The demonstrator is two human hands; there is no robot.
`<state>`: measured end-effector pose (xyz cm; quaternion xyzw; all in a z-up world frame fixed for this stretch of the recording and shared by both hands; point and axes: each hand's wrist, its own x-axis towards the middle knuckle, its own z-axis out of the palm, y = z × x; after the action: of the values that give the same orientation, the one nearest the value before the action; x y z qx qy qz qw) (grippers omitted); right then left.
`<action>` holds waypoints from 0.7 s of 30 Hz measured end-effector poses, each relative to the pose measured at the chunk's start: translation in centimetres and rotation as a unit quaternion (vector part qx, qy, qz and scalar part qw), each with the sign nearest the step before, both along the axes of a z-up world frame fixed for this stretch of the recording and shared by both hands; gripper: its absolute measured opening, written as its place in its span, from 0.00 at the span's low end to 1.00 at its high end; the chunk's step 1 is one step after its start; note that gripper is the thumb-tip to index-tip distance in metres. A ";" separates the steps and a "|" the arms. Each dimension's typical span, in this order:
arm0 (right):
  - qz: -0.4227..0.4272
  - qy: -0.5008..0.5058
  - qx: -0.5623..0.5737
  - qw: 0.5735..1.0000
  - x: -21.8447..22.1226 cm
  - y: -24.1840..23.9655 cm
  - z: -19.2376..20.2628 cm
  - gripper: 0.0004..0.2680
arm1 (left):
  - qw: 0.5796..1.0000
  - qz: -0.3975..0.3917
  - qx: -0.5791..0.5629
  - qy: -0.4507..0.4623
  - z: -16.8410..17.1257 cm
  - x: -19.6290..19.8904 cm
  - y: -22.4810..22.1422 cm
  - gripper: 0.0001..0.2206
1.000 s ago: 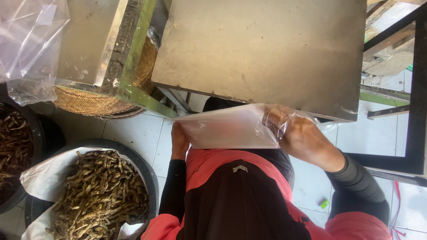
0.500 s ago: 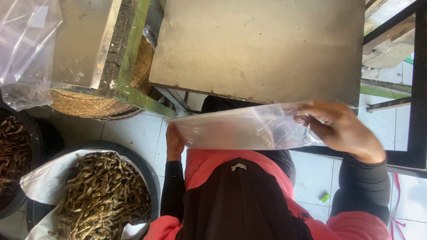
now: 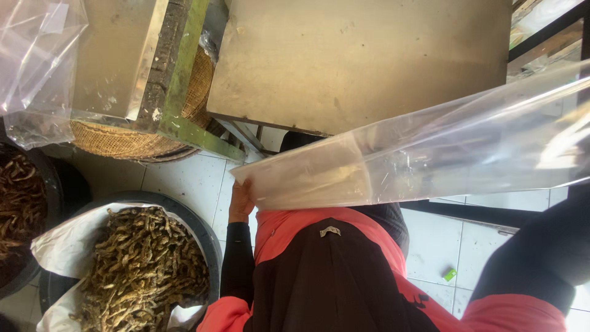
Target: The person opens a plastic bag containing clear packaging bags, removes one, and places it on a metal table. They then fold the bag into a smaller rectangular shape and use a yellow utility knife to trim the excess plastic from the folded edges.
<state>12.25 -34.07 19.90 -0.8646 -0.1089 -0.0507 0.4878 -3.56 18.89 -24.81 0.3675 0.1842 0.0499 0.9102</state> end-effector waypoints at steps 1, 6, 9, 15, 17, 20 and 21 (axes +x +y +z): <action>-0.006 -0.003 0.008 1.000 0.4 -0.3 -0.2 0.06 | 1.000 0.007 -0.015 0.004 0.0 0.1 0.0 0.19; -0.049 -0.028 0.059 0.997 3.3 -1.9 -0.6 0.05 | 0.997 0.006 -0.073 -0.041 0.2 -0.8 0.5 0.16; -0.077 -0.054 0.106 0.990 4.6 -2.9 -0.7 0.05 | 0.998 0.030 -0.050 -0.029 0.3 -1.4 1.0 0.16; -0.133 -0.126 0.237 0.954 9.4 -4.2 -2.7 0.04 | 0.995 0.054 -0.073 -0.042 0.7 -1.4 1.1 0.18; -0.144 -0.138 0.285 0.938 11.9 -4.5 -3.6 0.03 | 0.994 0.065 -0.081 -0.042 0.9 -2.4 1.3 0.20; -0.154 -0.143 0.364 0.907 14.4 -4.0 -7.3 0.03 | 0.992 0.106 -0.071 0.009 1.3 -4.5 2.1 0.21; -0.160 -0.144 0.386 0.897 14.7 -3.9 -8.9 0.03 | 0.990 0.122 -0.065 0.035 1.5 -5.2 2.4 0.21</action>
<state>26.96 -37.95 11.04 -0.5975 -0.0099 -0.2898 0.7476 -8.72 21.32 -23.30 0.2837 0.2624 0.1356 0.9123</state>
